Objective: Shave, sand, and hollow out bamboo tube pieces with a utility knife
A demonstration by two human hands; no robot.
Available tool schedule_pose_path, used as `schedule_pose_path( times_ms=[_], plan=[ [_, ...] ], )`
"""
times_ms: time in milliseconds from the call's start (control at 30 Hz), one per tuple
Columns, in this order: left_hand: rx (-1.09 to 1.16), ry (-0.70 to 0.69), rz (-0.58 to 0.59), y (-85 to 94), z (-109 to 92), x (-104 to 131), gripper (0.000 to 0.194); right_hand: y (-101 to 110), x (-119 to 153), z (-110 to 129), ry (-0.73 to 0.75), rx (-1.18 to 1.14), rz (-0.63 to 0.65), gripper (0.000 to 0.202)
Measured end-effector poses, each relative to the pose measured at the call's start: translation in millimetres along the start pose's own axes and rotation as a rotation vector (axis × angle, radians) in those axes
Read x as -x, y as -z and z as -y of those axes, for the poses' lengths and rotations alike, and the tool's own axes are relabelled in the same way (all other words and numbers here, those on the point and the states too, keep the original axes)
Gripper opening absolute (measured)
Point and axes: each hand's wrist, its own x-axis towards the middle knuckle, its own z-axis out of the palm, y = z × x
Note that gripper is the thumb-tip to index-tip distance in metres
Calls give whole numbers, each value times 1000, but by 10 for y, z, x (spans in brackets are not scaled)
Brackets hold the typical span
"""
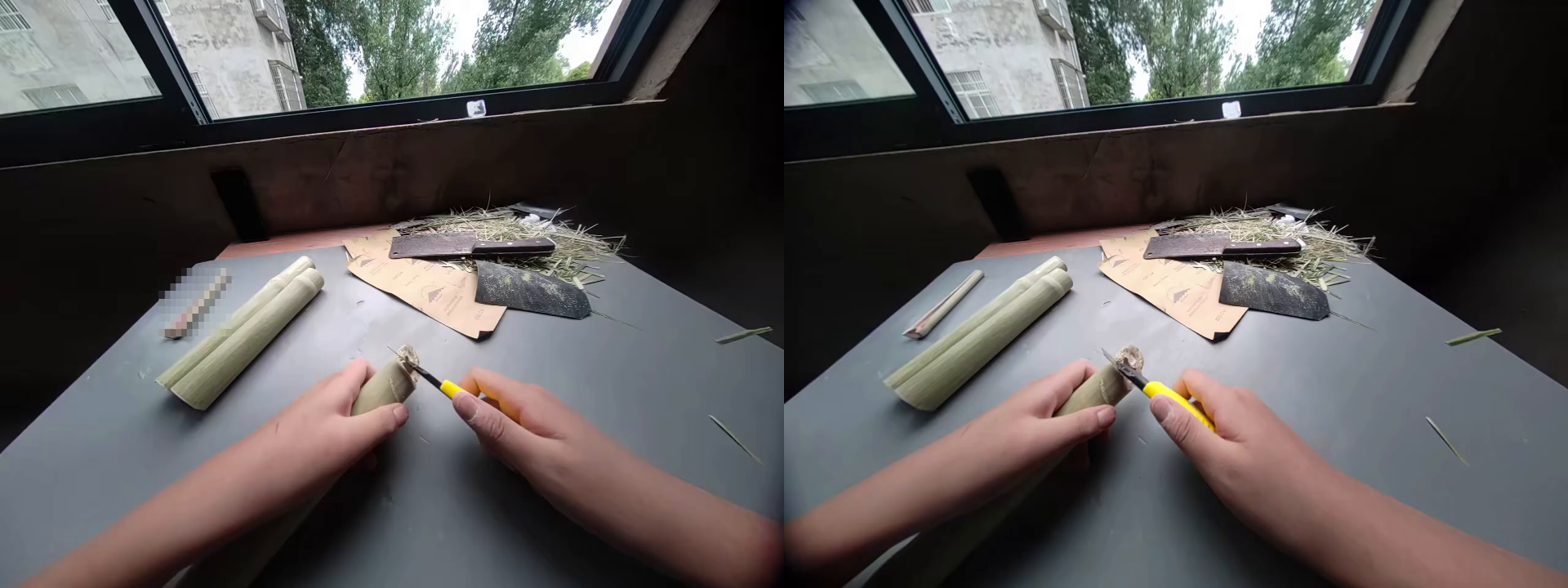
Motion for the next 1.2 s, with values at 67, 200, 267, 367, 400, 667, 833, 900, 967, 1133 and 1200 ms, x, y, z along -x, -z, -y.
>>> schedule_pose_path(
  times_ms=[67, 200, 267, 367, 400, 667, 833, 900, 967, 1133, 1200],
  plan=[
    [125, 30, 53, 0, 12, 42, 41, -34, 23, 0, 51, 54, -5, 52],
    [145, 36, 26, -22, -31, 134, 35, -46, 70, 14, 104, 174, -33, 48],
    [153, 37, 7, -45, -59, 153, 37, -35, 84, 7, 136, 267, -78, 44],
    [226, -40, 39, -86, -71, 137, 51, -25, 87, -25, 188, 382, -133, 36],
    [245, -65, 40, -100, -68, 125, 55, -27, 87, -38, 204, 406, -144, 35],
    [249, -117, -58, -182, -44, 107, 59, -61, 140, -33, 458, 571, -309, 26],
    [213, -110, -77, -183, -85, 142, 61, -24, 198, -6, 550, 711, -380, 24],
    [200, -101, -40, -172, -105, 141, 62, 0, 212, -1, 563, 748, -375, 24],
    [185, -106, -15, -155, -112, 132, 63, 17, 217, 5, 565, 753, -353, 25],
    [173, -106, 58, -136, -38, 86, 61, 23, 201, -24, 619, 849, -445, 29],
    [203, -103, 87, -144, -1, 71, 56, 56, 180, -60, 636, 936, -527, 29]
  ],
)
